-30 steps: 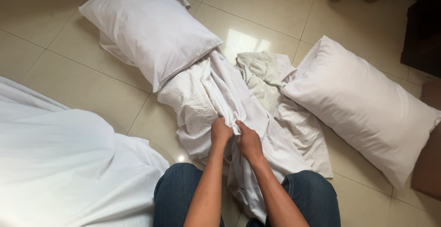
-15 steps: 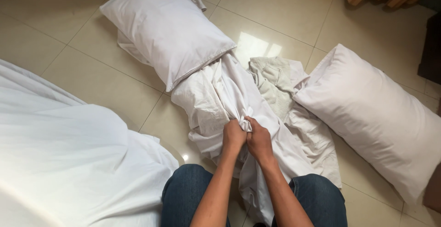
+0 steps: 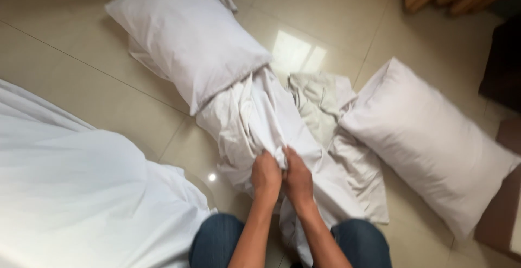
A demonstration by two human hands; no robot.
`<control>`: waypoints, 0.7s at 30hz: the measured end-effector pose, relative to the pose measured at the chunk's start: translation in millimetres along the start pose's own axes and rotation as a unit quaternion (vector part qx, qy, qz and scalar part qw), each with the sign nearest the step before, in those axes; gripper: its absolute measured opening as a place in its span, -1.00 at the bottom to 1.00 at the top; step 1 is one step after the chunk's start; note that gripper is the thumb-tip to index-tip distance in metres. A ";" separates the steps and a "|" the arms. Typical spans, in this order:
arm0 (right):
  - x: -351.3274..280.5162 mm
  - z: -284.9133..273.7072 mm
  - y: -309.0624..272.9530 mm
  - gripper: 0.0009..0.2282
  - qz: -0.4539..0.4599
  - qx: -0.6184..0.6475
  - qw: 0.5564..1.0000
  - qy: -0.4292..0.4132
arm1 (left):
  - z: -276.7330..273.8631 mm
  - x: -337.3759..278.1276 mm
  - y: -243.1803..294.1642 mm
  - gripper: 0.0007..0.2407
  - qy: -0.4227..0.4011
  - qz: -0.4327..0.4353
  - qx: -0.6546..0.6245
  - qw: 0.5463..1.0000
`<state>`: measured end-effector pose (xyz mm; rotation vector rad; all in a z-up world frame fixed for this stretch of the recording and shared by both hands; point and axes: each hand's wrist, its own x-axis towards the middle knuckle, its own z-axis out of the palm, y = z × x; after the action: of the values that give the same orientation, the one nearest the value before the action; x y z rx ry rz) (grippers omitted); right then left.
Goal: The person folds a white pillowcase on the floor and places it on a bedside table. They then fold a white bedsheet on the bed and arrange white pillows on the floor.
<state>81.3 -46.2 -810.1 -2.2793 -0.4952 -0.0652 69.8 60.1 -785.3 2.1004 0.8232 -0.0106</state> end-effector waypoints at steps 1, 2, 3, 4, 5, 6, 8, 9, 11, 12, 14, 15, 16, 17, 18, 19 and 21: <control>9.3 -3.6 -4.7 -0.55 -0.005 0.000 1.000 -0.002 | -5.9 7.9 0.7 -0.88 0.005 -0.001 -0.003 1.000; 7.8 -8.4 -11.8 -0.56 0.010 -0.010 1.000 -0.004 | -12.6 6.0 -3.4 -0.89 0.017 -0.014 0.016 1.000; 6.1 -13.1 -18.5 -0.55 0.026 -0.021 0.999 -0.006 | -18.8 3.8 -7.7 -0.87 0.029 -0.027 0.035 0.999; 11.3 -23.2 -26.9 -0.55 0.030 -0.019 0.999 -0.014 | -35.8 5.6 -0.7 -0.87 0.026 -0.035 0.037 0.998; 16.1 -33.2 -35.1 -0.53 0.032 -0.020 0.999 -0.024 | -52.5 7.1 6.1 -0.87 0.043 -0.027 0.037 0.998; 17.7 -44.4 -43.7 -0.51 0.035 -0.021 0.999 -0.035 | -68.8 5.3 11.7 -0.87 0.059 -0.020 0.037 0.997; 27.2 -69.8 -80.6 -0.53 0.035 -0.020 0.998 -0.046 | -96.3 -1.3 32.4 -0.85 0.052 -0.037 0.037 0.997; 34.5 -82.0 -99.6 -0.54 0.029 -0.018 0.998 -0.047 | -111.1 -2.7 43.6 -0.82 0.050 -0.044 0.035 0.997; 42.6 -105.5 -137.7 -0.52 0.048 -0.006 0.997 -0.054 | -148.2 -21.4 75.5 -0.81 0.040 -0.056 0.026 0.997; 46.4 -118.8 -157.3 -0.50 0.066 0.004 0.996 -0.053 | -166.7 -30.8 92.9 -0.79 0.030 -0.060 0.015 0.998; 45.6 -141.6 -185.4 -0.49 0.063 0.003 0.996 -0.059 | -192.3 -51.3 109.6 -0.77 0.011 -0.076 0.019 0.997; 45.1 -154.8 -200.1 -0.49 0.056 0.003 0.997 -0.059 | -205.6 -62.8 119.5 -0.76 -0.005 -0.086 0.022 0.996; 48.2 -171.0 -216.9 -0.49 0.055 0.002 0.997 -0.060 | -221.3 -71.5 133.6 -0.76 -0.004 -0.087 0.021 0.996; 50.7 -188.0 -234.9 -0.49 0.132 0.007 0.987 -0.096 | -238.0 -81.4 148.2 -0.76 -0.019 -0.097 0.018 0.995; 53.1 -204.2 -252.0 -0.48 0.205 0.012 0.970 -0.130 | -253.9 -90.8 161.9 -0.75 -0.033 -0.104 0.014 0.994; 47.1 -216.5 -260.9 -0.48 0.202 0.010 0.971 -0.130 | -267.1 -103.8 173.2 -0.75 -0.031 -0.103 0.011 0.994; 39.5 -242.3 -279.5 -0.48 0.105 0.000 0.992 -0.067 | -295.0 -127.4 199.2 -0.75 -0.018 -0.081 -0.015 0.996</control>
<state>40.1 -34.9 -440.5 -2.3316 -0.3218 0.1946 0.1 120.7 -418.7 1.9953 0.9633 -0.1217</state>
